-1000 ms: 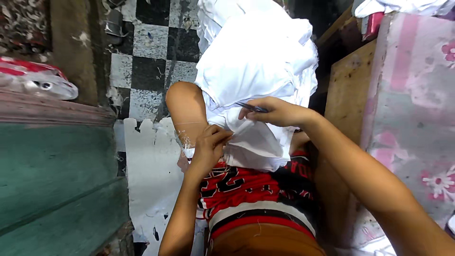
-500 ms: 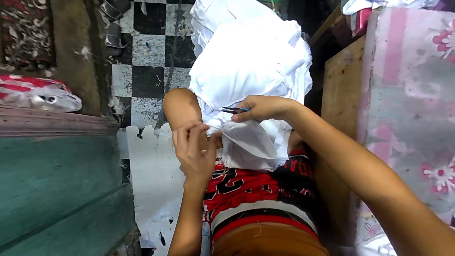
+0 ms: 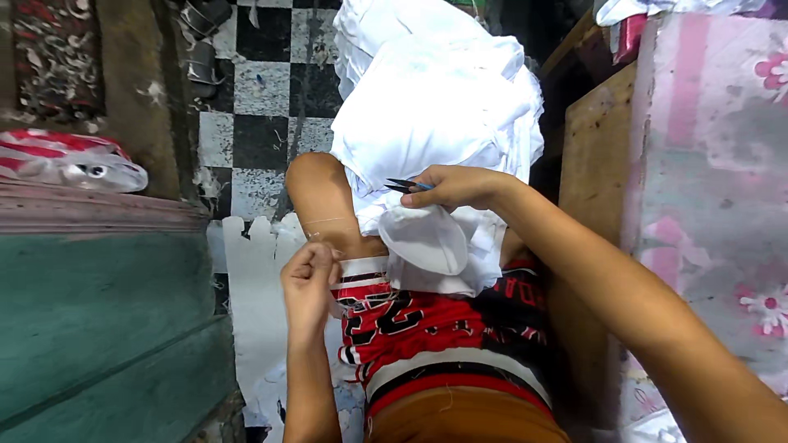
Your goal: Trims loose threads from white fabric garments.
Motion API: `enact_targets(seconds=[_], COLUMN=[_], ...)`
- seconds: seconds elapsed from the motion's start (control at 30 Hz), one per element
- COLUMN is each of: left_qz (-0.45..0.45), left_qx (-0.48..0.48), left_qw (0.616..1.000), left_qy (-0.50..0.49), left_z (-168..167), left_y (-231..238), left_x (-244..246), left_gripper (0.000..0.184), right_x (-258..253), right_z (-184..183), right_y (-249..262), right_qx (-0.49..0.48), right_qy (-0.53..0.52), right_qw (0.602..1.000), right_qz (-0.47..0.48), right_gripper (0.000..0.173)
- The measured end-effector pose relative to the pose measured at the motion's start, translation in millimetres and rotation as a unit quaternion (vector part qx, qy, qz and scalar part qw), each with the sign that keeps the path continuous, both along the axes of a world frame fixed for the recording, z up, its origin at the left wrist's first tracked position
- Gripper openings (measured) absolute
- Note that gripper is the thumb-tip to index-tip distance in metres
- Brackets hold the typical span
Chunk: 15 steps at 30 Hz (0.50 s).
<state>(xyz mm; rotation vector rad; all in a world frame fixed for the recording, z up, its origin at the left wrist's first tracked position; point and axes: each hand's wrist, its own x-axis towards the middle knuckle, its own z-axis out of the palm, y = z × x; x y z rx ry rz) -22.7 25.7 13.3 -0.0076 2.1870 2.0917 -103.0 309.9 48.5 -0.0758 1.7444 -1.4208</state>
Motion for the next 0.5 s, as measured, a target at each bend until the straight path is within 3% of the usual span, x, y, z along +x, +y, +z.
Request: enact_targets(seconds=[0.07,0.1,0.13,0.23,0.37,0.5], left_qz=[0.087,0.096,0.080,0.039,-0.065,-0.129], left_qx=[-0.242,-0.372,-0.433,-0.411,-0.294,-0.199], left_qw=[0.966,0.922,0.897,0.904,0.938,0.964], left_qy=[0.040,0.051,0.050,0.107,0.170,0.120], left_z=[-4.2,-2.6,1.3,5.8,5.9,-6.7], left_y=[-26.4,-35.2,-38.7,-22.0,38.5,67.8], left_x=[-6.2,-7.8,-8.6,-8.4,-5.0,-9.0], left_gripper=[0.015,0.020,0.026,0.043,0.060,0.047], right_x=[0.4,0.4,0.3,2.1,2.7,-0.7], right_z=[-1.5,-3.4,-3.7,-3.3,-2.5,0.4], right_y=[-0.7,-0.8,-1.1,-4.6,-7.0,-2.8], right_qx=[-0.005,-0.008,-0.008,-0.017,-0.010,0.066], right_qy=[-0.006,-0.002,0.005,0.055,0.078,0.081], right_qw=[1.000,1.000,1.000,0.998,0.997,0.993], right_qz=[-0.005,-0.004,0.001,0.015,0.025,0.053], right_gripper=[0.024,0.025,0.025,0.016,0.008,0.007])
